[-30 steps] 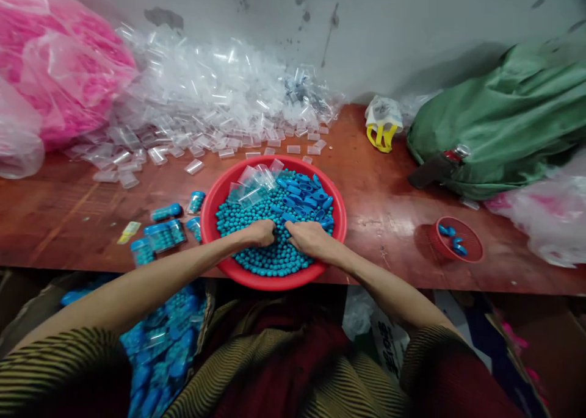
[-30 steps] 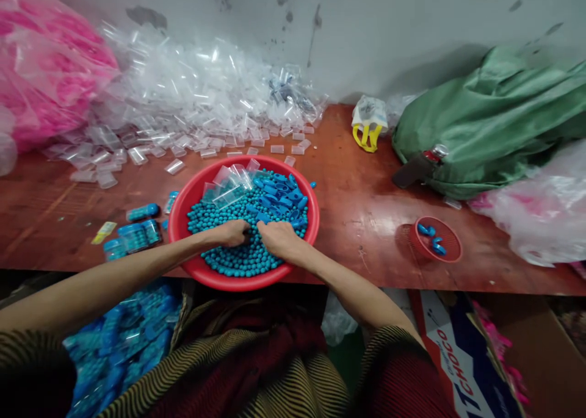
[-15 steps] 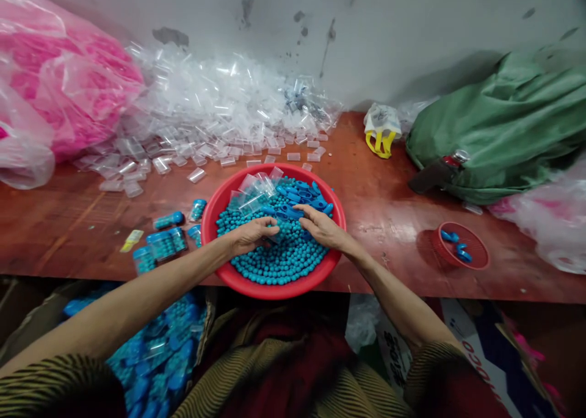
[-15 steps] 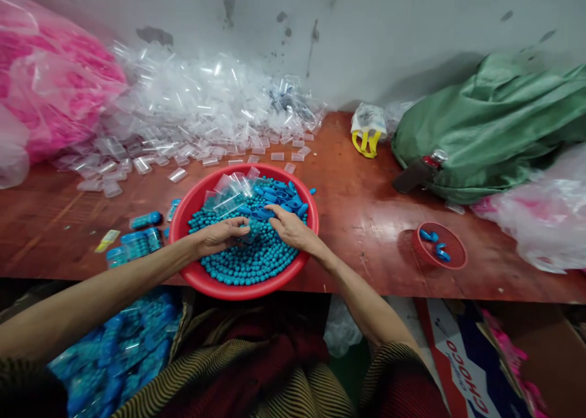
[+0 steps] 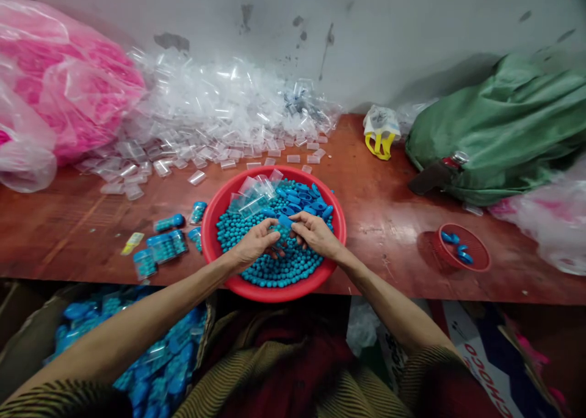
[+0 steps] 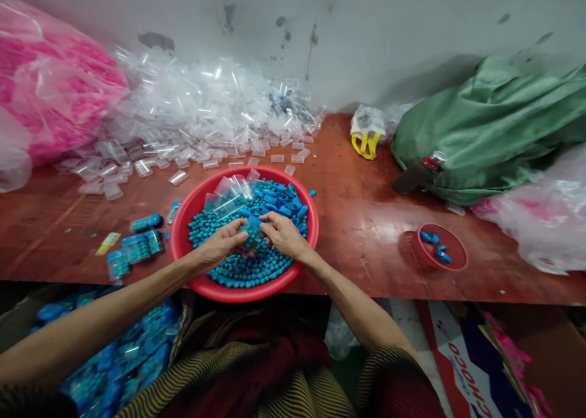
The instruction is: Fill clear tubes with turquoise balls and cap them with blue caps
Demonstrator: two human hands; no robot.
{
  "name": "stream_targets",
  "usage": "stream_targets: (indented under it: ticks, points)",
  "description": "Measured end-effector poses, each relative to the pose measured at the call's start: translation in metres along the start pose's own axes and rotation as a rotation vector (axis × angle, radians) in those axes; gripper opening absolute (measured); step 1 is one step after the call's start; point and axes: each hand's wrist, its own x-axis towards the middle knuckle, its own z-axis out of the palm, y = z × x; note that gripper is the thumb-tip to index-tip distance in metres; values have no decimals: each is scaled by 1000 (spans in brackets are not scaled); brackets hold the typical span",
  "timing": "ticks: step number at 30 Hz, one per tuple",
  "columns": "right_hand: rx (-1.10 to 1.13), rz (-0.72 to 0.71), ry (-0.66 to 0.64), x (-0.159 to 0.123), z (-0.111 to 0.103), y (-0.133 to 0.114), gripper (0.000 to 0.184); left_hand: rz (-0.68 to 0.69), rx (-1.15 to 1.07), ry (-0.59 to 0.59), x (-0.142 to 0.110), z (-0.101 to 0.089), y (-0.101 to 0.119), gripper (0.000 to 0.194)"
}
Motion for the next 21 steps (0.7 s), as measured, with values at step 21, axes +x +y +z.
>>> stream_targets:
  ticks: [21]
  points:
    - [-407, -411, 188, -13, 1, -9, 20, 39, -7, 21, -15, 4, 4, 73]
